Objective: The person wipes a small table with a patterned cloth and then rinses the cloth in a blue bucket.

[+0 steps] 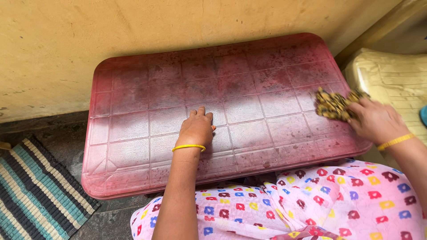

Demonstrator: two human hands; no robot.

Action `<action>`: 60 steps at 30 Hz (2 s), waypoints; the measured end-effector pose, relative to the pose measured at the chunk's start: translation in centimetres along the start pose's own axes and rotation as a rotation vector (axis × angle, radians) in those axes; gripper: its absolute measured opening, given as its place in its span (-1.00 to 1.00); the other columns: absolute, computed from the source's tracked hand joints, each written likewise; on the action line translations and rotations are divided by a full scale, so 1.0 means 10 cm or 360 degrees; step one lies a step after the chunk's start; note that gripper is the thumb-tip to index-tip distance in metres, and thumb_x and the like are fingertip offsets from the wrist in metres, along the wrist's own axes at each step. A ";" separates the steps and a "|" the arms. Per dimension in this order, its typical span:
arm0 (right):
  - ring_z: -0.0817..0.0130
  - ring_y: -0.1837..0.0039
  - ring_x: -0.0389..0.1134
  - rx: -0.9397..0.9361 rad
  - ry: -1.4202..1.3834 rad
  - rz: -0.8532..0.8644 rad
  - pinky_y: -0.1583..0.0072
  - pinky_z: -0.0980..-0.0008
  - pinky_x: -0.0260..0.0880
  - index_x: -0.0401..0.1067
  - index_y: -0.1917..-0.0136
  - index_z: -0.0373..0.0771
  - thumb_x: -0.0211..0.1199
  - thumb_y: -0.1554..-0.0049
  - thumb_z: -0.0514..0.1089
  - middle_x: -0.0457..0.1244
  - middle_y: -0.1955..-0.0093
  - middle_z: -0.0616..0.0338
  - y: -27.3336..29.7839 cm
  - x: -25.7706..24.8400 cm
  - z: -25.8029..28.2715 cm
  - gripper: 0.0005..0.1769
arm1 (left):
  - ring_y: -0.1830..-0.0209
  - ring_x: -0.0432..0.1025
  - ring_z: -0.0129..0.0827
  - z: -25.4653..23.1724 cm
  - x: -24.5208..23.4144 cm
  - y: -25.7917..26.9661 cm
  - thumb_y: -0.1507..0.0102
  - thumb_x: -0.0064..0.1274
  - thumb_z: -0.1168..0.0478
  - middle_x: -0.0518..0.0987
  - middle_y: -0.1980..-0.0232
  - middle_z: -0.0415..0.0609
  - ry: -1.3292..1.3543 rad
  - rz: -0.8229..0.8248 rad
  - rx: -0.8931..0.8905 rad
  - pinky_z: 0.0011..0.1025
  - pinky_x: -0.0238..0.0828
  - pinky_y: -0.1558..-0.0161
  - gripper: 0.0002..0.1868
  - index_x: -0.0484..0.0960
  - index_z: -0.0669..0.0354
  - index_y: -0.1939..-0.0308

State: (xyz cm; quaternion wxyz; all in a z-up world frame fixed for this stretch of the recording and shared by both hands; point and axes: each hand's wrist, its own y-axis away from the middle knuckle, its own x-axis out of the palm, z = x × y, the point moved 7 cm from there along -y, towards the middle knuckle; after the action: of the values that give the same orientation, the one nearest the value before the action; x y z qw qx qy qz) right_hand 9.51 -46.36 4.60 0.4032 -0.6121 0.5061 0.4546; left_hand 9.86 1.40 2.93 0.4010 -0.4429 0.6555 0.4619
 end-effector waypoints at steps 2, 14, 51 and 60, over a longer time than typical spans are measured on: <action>0.04 -0.20 0.43 0.0197 -0.0156 0.0096 -0.25 0.08 0.42 0.41 -0.31 0.00 0.24 -0.11 0.10 0.36 -0.20 0.07 0.35 0.05 -0.05 -0.50 | -0.49 0.13 0.01 0.02 0.04 0.03 -0.28 0.13 0.06 0.19 -0.52 0.09 -0.0015 -0.0061 0.0067 -0.10 0.27 -0.30 -0.54 0.53 0.08 -0.23; -0.31 0.08 0.43 0.0227 -0.0882 0.0045 -0.04 -0.26 0.39 0.29 -0.27 -0.19 0.15 -0.10 0.00 0.39 0.12 -0.28 -0.35 -0.36 2.52 -0.51 | -0.31 0.41 -0.02 0.74 -0.24 0.44 -0.36 -0.03 0.03 0.52 -0.32 0.07 0.0195 -0.0138 -0.0232 -0.10 0.33 -0.28 -0.54 0.51 -0.02 -0.33; -0.07 -0.24 0.38 0.0380 -0.0918 0.0076 -0.28 0.08 0.35 0.61 -0.15 -0.04 0.36 -0.10 0.12 0.36 -0.21 -0.09 -1.96 -0.12 2.46 -0.61 | -0.27 0.44 -0.03 1.57 -0.56 0.85 -0.37 -0.05 -0.06 0.58 -0.21 0.13 0.0363 -0.0244 -0.0684 -0.11 0.34 -0.25 -0.51 0.53 0.03 -0.31; -0.03 -0.21 0.32 -0.0481 -0.1201 -0.0482 -0.27 0.08 0.29 0.62 -0.08 -0.10 0.35 -0.04 -0.08 0.38 -0.11 -0.04 -1.10 -1.11 3.76 -0.69 | -0.27 0.44 -0.02 1.53 -0.55 0.83 -0.39 -0.05 -0.06 0.59 -0.20 0.14 0.0343 -0.0154 -0.0661 -0.09 0.34 -0.26 -0.55 0.57 0.05 -0.26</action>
State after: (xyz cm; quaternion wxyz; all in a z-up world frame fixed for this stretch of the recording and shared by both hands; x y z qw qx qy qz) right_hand 13.95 -5.87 5.78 0.5279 -0.5226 0.1555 0.6512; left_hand 5.31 18.79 6.28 0.2508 -0.5934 0.5635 0.5171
